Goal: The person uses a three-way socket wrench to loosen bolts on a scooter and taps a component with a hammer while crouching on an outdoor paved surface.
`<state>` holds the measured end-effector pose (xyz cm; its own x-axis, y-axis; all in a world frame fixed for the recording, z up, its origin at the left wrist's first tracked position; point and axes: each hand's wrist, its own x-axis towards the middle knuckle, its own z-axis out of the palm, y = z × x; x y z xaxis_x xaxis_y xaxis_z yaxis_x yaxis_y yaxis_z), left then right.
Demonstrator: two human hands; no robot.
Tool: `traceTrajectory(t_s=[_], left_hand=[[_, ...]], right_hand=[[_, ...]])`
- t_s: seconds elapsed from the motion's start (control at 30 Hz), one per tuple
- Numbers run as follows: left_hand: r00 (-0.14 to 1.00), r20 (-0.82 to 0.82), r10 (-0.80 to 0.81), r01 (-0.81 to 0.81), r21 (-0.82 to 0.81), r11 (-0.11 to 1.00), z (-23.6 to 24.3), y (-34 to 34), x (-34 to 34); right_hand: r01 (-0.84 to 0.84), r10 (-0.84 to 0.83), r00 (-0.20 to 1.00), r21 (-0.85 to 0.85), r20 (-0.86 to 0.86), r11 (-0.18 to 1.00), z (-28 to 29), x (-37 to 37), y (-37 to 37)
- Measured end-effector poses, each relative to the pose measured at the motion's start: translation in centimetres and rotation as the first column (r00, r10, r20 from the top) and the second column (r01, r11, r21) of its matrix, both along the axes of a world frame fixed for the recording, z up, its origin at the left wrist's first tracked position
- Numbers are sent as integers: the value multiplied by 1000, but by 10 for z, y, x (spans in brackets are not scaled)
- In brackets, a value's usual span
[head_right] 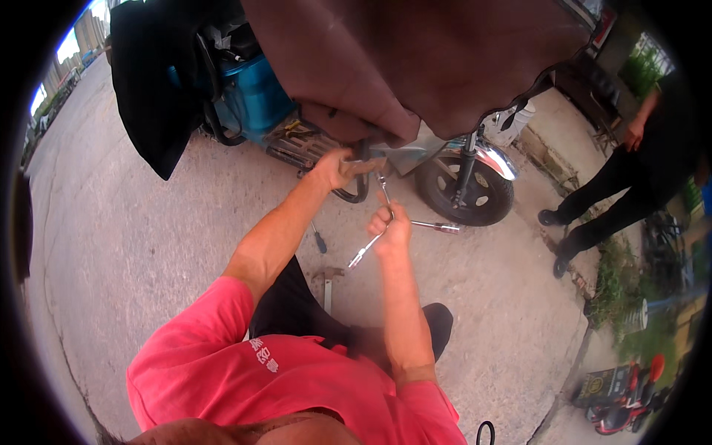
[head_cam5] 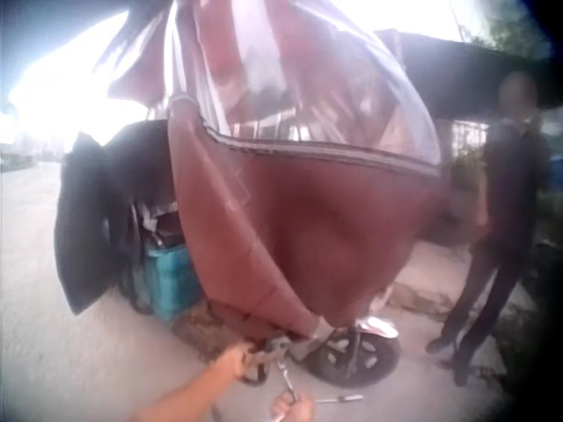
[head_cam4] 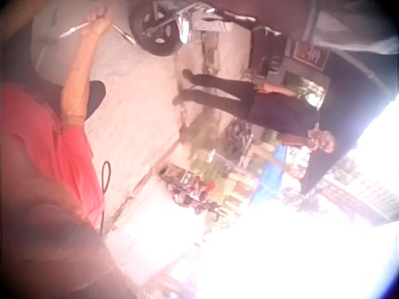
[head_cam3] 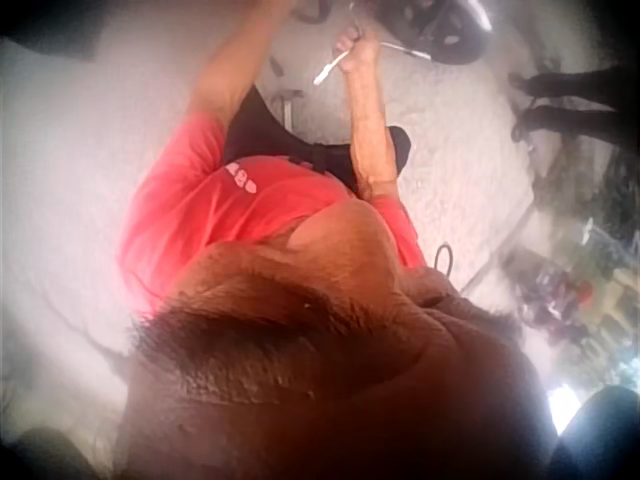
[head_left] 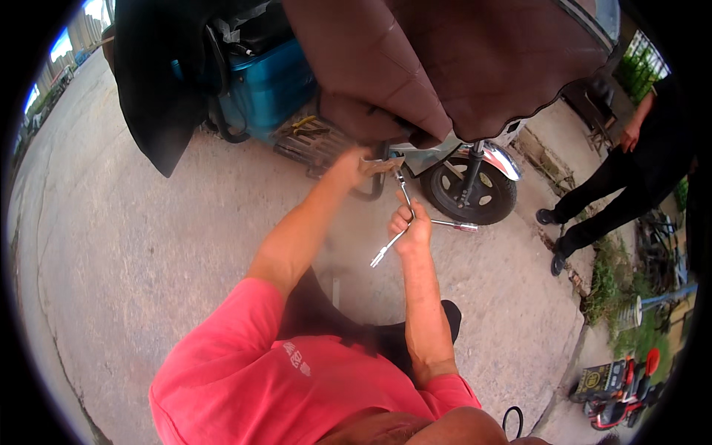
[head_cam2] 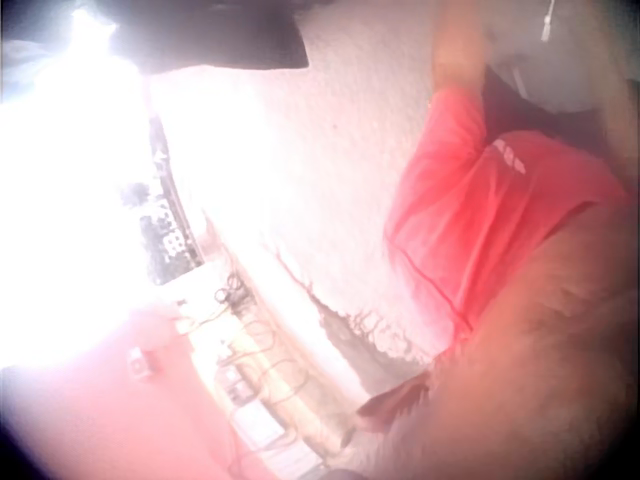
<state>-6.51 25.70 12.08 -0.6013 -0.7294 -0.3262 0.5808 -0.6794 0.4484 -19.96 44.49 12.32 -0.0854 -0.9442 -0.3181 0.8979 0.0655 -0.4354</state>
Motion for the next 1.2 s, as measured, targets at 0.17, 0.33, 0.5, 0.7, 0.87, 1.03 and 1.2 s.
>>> traceTrajectory(t_s=[0.17,0.33,0.5,0.7,0.87,1.03,1.2], left_hand=[[1000,-4,4,-4,55,998,20,13,1],[992,114,59,-69,86,994,-36,-23,0],[989,143,38,-46,53,998,-14,-10,-3],[997,60,58,-56,-40,998,48,36,3],[1000,-6,-9,9,-13,1000,45,34,7],[999,-1,-41,41,-94,995,39,31,7],[997,82,11,-2,-108,994,57,44,1]], right_hand=[[-7,18,986,62,-164,998,-7,-22,36],[70,33,633,100,-773,992,-1,-25,57],[71,-168,-252,-192,-953,979,0,-36,32],[-57,-143,-409,-131,-901,990,34,-28,28],[-133,-179,-645,-122,-743,984,45,-29,27],[-253,-261,-833,-83,-488,964,56,-40,24],[-338,-339,-882,-60,-326,939,59,-56,16]])
